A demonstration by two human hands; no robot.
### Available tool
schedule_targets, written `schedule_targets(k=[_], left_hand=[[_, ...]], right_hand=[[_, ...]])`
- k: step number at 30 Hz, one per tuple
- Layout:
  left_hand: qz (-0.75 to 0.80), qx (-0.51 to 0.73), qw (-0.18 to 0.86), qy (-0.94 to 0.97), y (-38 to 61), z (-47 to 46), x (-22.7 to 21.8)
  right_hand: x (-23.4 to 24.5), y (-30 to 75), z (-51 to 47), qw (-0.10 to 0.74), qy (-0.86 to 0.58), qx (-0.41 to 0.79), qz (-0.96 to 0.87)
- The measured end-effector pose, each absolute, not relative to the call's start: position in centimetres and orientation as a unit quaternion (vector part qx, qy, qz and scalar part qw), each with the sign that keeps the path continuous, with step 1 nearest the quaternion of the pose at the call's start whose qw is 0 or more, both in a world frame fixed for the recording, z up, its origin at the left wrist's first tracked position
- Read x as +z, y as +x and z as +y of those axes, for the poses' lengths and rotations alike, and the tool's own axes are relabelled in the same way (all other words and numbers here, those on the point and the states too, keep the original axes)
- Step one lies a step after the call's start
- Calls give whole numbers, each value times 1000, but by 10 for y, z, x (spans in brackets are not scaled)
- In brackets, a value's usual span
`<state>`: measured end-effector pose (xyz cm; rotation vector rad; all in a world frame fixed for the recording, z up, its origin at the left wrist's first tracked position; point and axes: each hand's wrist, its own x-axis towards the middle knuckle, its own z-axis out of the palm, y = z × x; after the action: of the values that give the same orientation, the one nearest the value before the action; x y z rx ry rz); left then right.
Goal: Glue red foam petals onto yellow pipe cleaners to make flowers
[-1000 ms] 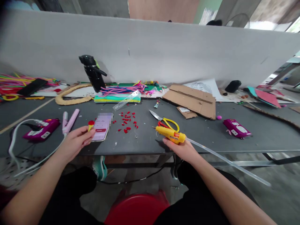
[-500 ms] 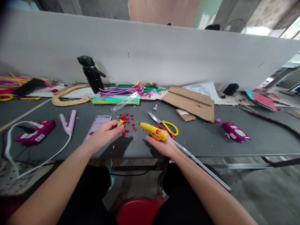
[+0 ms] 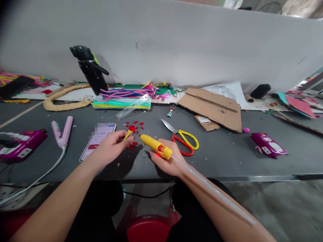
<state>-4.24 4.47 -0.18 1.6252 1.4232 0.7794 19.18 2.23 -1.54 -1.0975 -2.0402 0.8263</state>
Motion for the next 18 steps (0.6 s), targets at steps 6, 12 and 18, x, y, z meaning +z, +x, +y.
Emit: schedule_targets(k=[6,12,18], left_hand=[[578,309,364,662,-44,49,3],[590,298,331,673,-41,49,1],[605,285,277,690,-41,51,-3]], right_hand=[[-8,186,30,337,-392,258,-816],[-6,179,35,331,-419,219,-817],[-14,172,33,333,-432,176,-820]])
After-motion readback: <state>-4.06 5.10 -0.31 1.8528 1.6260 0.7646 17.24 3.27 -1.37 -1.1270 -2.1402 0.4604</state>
